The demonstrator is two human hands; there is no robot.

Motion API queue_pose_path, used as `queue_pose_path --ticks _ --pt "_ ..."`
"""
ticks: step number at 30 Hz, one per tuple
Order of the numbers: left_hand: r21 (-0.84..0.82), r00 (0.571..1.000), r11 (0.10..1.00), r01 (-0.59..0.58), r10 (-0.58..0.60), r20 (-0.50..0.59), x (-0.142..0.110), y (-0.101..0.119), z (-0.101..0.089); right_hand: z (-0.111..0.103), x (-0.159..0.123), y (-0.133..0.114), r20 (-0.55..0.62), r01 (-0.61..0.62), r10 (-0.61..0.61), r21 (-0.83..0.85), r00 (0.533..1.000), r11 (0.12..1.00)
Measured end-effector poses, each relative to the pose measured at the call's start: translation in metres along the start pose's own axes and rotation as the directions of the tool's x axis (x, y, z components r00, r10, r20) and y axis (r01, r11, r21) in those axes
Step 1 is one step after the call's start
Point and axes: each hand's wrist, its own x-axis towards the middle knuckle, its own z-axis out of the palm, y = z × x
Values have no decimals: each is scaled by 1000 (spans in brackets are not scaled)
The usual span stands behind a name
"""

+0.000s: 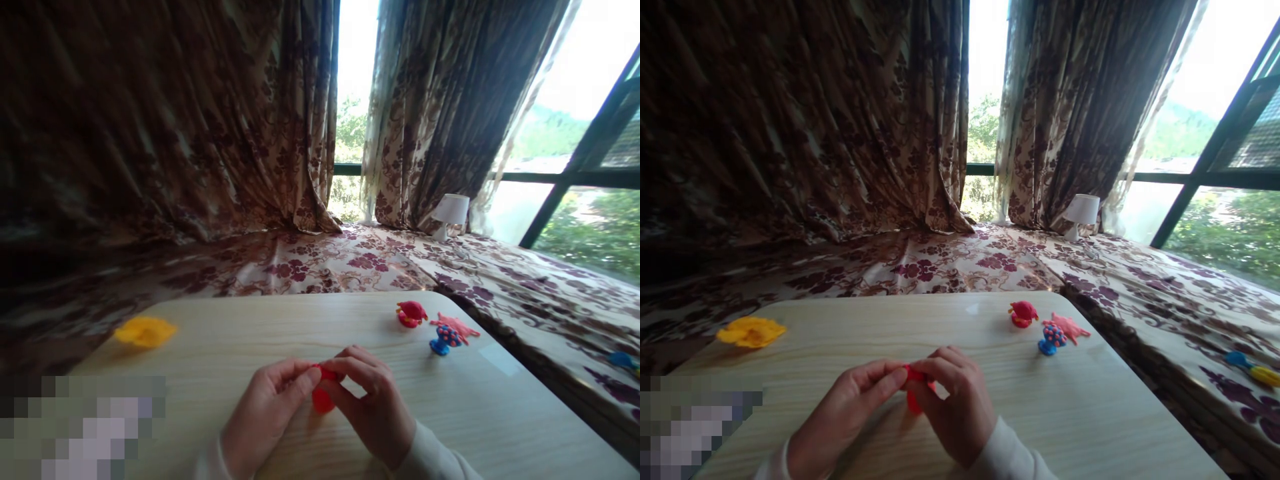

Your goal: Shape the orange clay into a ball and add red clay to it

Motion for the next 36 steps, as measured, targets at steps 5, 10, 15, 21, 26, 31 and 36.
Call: queue_pose_path --ticks 5,10,15,21,26,31,36 --pt "-13 1000 1000 9 -10 -1 -2 2 0 -2 1 -1 4 -14 13 23 1000 1000" --pt "15 1000 1000 -23 23 10 -4 2 1 -5 3 -5 74 -3 -2 61 997 998" --pt "11 1000 999 -31 31 6 -4 0 -1 -4 2 -7 98 18 -22 41 995 999" --pt "16 1000 1000 -9 9 2 -5 -1 2 -5 1 -7 129 -1 3 -16 992 1000" --pt "20 999 1000 15 -14 -34 -5 0 3 -6 2 -9 129 21 -18 -23 992 1000" --pt "17 1000 1000 15 -15 -3 -6 0 4 -6 1 -9 147 -21 20 5 989 1000" --pt "19 1000 1000 -19 19 10 -4 -1 4 -4 1 -7 138 -49 50 -8 989 999"
